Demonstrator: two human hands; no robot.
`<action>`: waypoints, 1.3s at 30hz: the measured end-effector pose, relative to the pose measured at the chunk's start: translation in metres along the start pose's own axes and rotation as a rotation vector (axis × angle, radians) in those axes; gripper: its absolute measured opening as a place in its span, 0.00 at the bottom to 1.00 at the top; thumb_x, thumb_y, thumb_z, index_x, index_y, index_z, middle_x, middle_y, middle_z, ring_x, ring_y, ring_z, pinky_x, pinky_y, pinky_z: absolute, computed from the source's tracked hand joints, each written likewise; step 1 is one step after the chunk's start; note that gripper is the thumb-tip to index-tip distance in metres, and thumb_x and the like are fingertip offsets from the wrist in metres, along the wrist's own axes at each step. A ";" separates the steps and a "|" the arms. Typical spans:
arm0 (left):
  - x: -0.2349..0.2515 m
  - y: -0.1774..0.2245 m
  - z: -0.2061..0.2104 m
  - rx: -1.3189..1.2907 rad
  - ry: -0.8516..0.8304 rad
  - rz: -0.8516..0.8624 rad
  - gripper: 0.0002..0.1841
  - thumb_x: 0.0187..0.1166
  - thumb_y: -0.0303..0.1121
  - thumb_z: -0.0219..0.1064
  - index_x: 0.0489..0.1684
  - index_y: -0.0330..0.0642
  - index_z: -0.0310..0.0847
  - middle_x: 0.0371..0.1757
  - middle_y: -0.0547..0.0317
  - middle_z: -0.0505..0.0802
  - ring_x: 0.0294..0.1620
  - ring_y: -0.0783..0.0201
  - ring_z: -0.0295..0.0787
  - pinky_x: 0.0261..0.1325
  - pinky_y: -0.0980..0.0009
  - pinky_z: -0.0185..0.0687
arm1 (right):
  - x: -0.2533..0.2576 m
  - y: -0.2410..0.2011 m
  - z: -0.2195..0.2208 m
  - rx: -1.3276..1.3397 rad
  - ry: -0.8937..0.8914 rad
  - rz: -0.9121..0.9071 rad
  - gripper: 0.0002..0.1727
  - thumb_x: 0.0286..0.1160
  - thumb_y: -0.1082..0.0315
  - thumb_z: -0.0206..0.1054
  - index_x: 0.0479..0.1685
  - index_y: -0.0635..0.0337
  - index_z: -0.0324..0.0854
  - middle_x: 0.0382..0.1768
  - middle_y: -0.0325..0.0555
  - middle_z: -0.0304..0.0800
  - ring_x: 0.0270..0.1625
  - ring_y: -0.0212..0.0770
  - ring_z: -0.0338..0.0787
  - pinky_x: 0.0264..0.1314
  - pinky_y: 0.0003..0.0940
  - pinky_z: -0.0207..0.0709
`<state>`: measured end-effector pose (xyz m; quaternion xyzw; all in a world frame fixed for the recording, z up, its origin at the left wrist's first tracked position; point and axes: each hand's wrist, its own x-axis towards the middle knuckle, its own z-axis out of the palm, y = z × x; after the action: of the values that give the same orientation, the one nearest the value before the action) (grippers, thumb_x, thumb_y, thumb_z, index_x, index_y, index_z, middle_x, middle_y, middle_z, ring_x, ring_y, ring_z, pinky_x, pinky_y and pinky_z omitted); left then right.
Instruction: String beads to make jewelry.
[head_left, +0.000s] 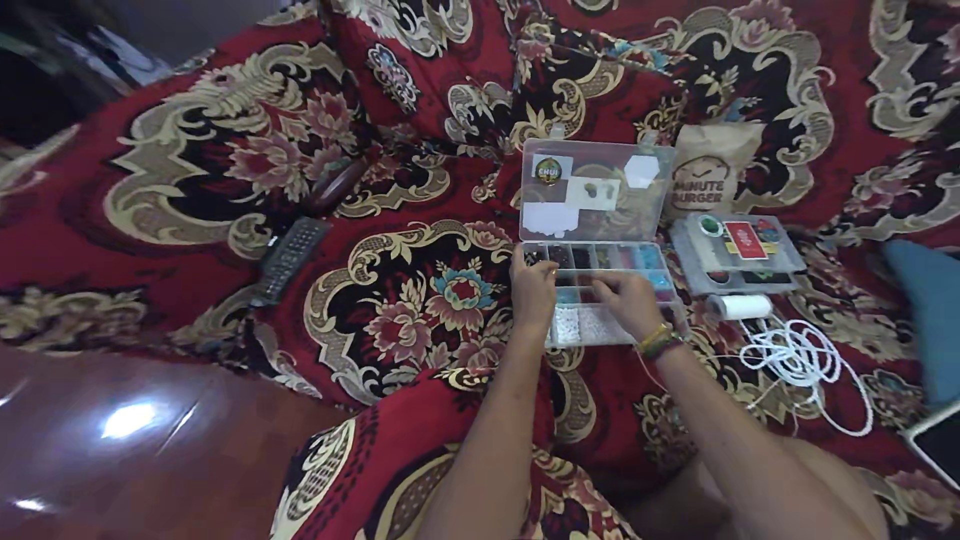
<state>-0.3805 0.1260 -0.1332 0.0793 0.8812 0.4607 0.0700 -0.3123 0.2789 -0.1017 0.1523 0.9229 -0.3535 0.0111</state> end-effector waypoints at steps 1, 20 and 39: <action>0.001 0.001 -0.001 0.010 -0.009 -0.010 0.10 0.82 0.28 0.68 0.53 0.42 0.93 0.90 0.33 0.61 0.85 0.39 0.65 0.83 0.52 0.67 | -0.006 0.007 -0.010 0.026 0.028 0.001 0.16 0.86 0.66 0.61 0.60 0.62 0.91 0.52 0.55 0.96 0.56 0.47 0.94 0.68 0.45 0.81; -0.064 0.061 0.037 -0.196 -0.701 0.018 0.10 0.79 0.28 0.71 0.53 0.33 0.88 0.41 0.54 0.95 0.35 0.68 0.94 0.46 0.69 0.92 | -0.085 0.105 -0.010 0.758 0.199 -0.224 0.15 0.77 0.75 0.62 0.55 0.65 0.92 0.42 0.37 0.95 0.36 0.19 0.87 0.41 0.16 0.83; -0.048 0.055 0.024 -0.186 -0.609 0.177 0.04 0.75 0.28 0.72 0.40 0.39 0.92 0.37 0.67 0.95 0.35 0.77 0.91 0.44 0.78 0.89 | -0.085 0.111 0.005 0.570 0.166 -0.285 0.13 0.76 0.65 0.68 0.49 0.60 0.95 0.41 0.42 0.97 0.42 0.27 0.93 0.50 0.25 0.87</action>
<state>-0.3244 0.1664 -0.0991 0.2831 0.7637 0.4985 0.2969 -0.1999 0.3309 -0.1663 0.0468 0.7966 -0.5818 -0.1570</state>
